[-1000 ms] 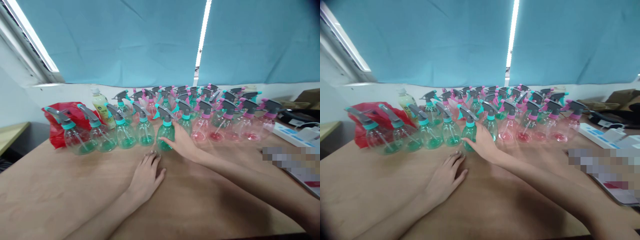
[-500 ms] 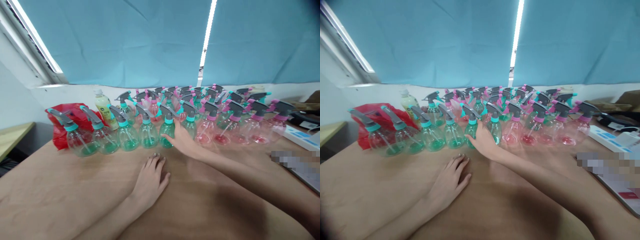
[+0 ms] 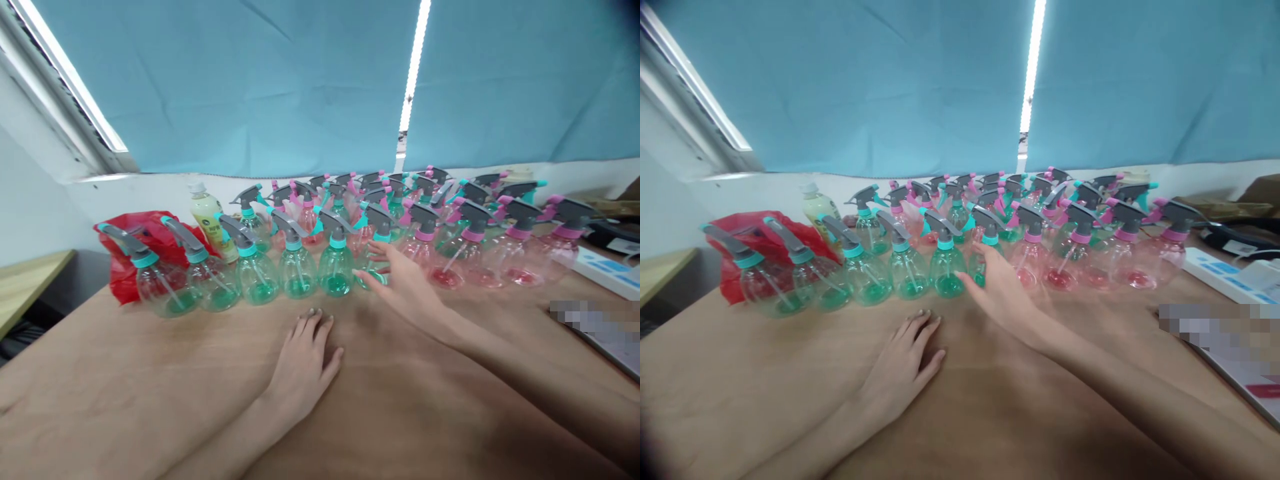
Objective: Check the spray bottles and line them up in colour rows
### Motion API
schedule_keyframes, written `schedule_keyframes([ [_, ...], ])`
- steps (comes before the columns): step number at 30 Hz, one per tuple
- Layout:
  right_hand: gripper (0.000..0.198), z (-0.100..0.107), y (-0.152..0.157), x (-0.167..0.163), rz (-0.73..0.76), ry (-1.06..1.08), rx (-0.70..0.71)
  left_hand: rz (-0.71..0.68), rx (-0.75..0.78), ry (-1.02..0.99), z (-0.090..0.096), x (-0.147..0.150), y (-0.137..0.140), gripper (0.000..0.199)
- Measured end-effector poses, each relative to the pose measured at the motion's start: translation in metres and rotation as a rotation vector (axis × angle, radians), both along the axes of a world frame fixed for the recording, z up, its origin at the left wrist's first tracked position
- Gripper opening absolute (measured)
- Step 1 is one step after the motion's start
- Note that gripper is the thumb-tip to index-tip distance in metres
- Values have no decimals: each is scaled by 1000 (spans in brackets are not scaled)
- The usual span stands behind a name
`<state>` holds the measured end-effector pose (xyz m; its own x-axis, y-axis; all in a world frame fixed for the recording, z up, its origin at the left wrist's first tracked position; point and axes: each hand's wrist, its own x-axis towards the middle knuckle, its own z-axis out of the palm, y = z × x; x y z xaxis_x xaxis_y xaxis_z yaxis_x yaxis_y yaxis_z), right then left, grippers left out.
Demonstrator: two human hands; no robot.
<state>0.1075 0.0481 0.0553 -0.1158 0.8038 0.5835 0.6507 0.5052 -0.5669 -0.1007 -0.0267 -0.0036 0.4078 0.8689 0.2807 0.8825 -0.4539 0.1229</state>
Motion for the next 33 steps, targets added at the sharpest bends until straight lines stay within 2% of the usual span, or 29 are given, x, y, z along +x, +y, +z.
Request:
schedule_keyframes([
  [3, 36, 1, -2, 24, -39, 8, 0, 6, 6, -15, -1, 0, 0, 42],
  [6, 32, 0, 4, 40, -85, -17, 33, -1, 25, -42, -2, 0, 1, 40],
  [9, 39, -1, 13, 45, -149, -35, 27, -4, 38, -58, -2, 0, 2, 39],
  [17, 76, 3, 32, 25, -292, -150, -157, 4, 21, -88, -3, 7, 5, 36],
  [22, 71, 5, 39, 22, -286, -214, -209, -21, 19, -123, -3, 9, 6, 33],
  [26, 71, 3, 25, 27, -298, -235, -211, -99, 73, -197, -1, 13, 5, 22],
  [33, 68, -2, -17, 45, -292, -246, -191, -231, 121, -234, 4, 37, 2, 15],
])
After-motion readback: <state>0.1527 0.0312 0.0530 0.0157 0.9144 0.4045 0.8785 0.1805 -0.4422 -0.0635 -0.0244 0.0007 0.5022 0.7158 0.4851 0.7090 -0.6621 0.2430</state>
